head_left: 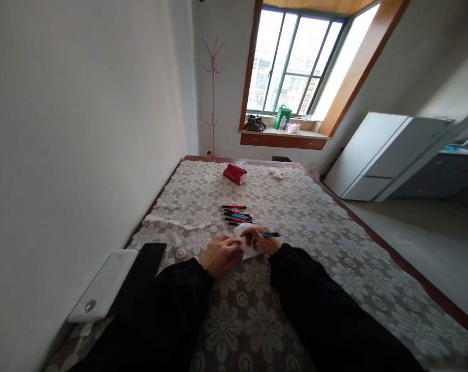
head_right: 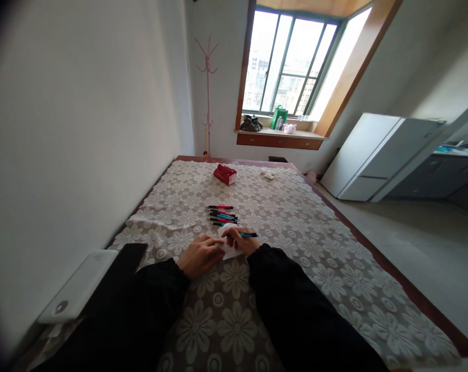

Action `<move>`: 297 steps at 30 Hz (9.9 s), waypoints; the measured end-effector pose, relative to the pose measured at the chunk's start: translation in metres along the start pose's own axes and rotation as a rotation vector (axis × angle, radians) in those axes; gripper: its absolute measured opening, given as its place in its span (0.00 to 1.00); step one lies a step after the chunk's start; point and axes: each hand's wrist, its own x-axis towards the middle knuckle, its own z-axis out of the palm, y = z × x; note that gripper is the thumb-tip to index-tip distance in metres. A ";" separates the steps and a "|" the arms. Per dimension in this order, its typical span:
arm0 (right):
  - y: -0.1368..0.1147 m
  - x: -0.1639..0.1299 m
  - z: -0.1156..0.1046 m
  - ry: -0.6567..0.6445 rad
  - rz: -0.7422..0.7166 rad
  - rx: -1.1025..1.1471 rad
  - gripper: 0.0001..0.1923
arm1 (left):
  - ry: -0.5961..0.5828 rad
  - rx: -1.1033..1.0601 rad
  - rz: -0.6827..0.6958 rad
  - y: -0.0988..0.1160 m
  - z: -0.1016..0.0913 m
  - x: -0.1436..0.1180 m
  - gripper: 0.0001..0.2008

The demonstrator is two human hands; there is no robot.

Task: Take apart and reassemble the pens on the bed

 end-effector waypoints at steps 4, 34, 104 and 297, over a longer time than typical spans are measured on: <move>0.013 -0.007 0.002 0.044 0.080 0.022 0.18 | -0.011 0.013 0.025 0.003 -0.005 0.000 0.11; 0.021 0.000 0.006 0.174 0.094 -0.316 0.14 | -0.099 0.063 0.058 0.006 0.001 -0.004 0.20; 0.036 -0.001 0.008 0.190 0.049 -0.271 0.13 | -0.103 0.047 0.067 0.004 0.001 -0.004 0.22; 0.029 -0.003 0.003 0.231 0.045 -0.225 0.10 | -0.117 0.043 0.091 0.005 -0.001 -0.005 0.22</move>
